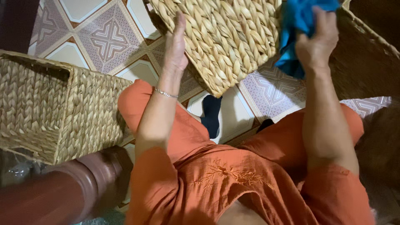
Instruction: The person wipes the exterior and interior surfaces of woven baskets using a blue cloth. They rotate and tilt the baskets to access all sides and the inside, then set the cleaned basket aside.
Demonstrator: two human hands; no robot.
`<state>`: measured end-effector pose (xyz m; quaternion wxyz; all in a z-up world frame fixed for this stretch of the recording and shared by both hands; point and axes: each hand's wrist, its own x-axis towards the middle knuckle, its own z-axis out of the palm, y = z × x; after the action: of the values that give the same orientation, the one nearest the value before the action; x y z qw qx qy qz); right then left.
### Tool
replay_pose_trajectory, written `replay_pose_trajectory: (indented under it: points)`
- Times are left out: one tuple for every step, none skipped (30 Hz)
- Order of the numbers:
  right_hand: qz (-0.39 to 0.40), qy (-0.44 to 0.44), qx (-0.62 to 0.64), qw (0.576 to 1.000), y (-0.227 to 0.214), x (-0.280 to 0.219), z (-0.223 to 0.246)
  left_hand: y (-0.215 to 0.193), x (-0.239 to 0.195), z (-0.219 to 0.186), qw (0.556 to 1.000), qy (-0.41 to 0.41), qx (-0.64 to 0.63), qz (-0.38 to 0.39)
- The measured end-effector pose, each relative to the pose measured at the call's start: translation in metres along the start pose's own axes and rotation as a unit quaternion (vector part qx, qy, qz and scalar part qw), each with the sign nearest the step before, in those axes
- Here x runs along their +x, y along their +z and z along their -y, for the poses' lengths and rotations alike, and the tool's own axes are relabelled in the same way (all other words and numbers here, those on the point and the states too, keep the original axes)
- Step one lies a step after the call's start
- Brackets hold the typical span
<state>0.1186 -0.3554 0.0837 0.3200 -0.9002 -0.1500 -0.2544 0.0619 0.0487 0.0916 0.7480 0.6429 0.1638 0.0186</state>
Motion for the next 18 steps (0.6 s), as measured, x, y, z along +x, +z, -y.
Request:
replay_pose_trajectory:
  points:
    - [-0.048,0.014,0.068,0.996,0.001,0.003,-0.005,0.002,-0.002,0.003,1.000,0.002,-0.002,0.006]
    - [-0.095,0.026,0.136,0.986,0.002,0.006,-0.007,0.004,-0.003,0.007,0.999,0.023,-0.011,0.023]
    - [-0.114,0.005,0.127,0.985,0.006,0.011,-0.005,0.005,-0.003,0.009,0.998,0.045,-0.019,0.038]
    - [-0.132,-0.016,0.118,0.984,0.010,0.015,0.000,0.006,-0.003,0.011,0.996,0.066,-0.028,0.052]
    - [-0.150,-0.036,0.111,0.982,0.015,0.016,0.010,0.005,-0.004,0.014,0.996,0.061,-0.020,0.061]
    - [-0.135,-0.047,0.056,0.988,0.021,0.015,0.024,0.005,-0.003,0.015,0.996,0.056,-0.013,0.070]
    - [-0.119,-0.058,0.002,0.991,0.028,0.012,0.042,0.004,-0.004,0.018,0.996,0.049,-0.006,0.079]
    - [-0.103,-0.069,-0.052,0.991,0.033,0.010,0.062,0.002,-0.005,0.020,0.995,0.062,-0.007,0.079]
    - [-0.070,-0.107,-0.039,0.991,0.032,0.009,0.080,0.001,-0.006,0.021,0.994,0.075,-0.008,0.078]
    - [-0.037,-0.144,-0.025,0.989,0.033,0.005,0.100,0.000,-0.006,0.022,0.993,0.089,-0.008,0.079]
    - [-0.006,-0.164,-0.022,0.986,0.039,-0.001,0.123,-0.001,-0.007,0.025,0.989,0.079,-0.058,0.111]
    - [0.026,-0.184,-0.017,0.982,0.046,-0.008,0.145,-0.002,-0.007,0.028,0.982,0.069,-0.108,0.142]
    - [0.017,-0.251,0.030,0.967,0.050,-0.021,0.164,-0.003,-0.007,0.031,0.971,0.060,-0.157,0.173]
    - [0.009,-0.317,0.078,0.945,0.050,-0.030,0.176,-0.006,-0.007,0.035,0.973,0.038,-0.172,0.152]
    - [0.022,-0.340,0.058,0.938,0.052,-0.033,0.182,-0.008,-0.006,0.040,0.973,0.015,-0.186,0.132]
    - [0.034,-0.364,0.037,0.930,0.052,-0.033,0.184,-0.010,-0.003,0.043,0.973,-0.008,-0.200,0.113]
    - [0.045,-0.386,0.017,0.921,0.050,-0.033,0.182,-0.012,0.002,0.047,0.971,-0.001,-0.203,0.126]
    - [0.046,-0.368,0.025,0.928,0.047,-0.027,0.172,-0.014,0.007,0.052,0.969,0.007,-0.207,0.139]
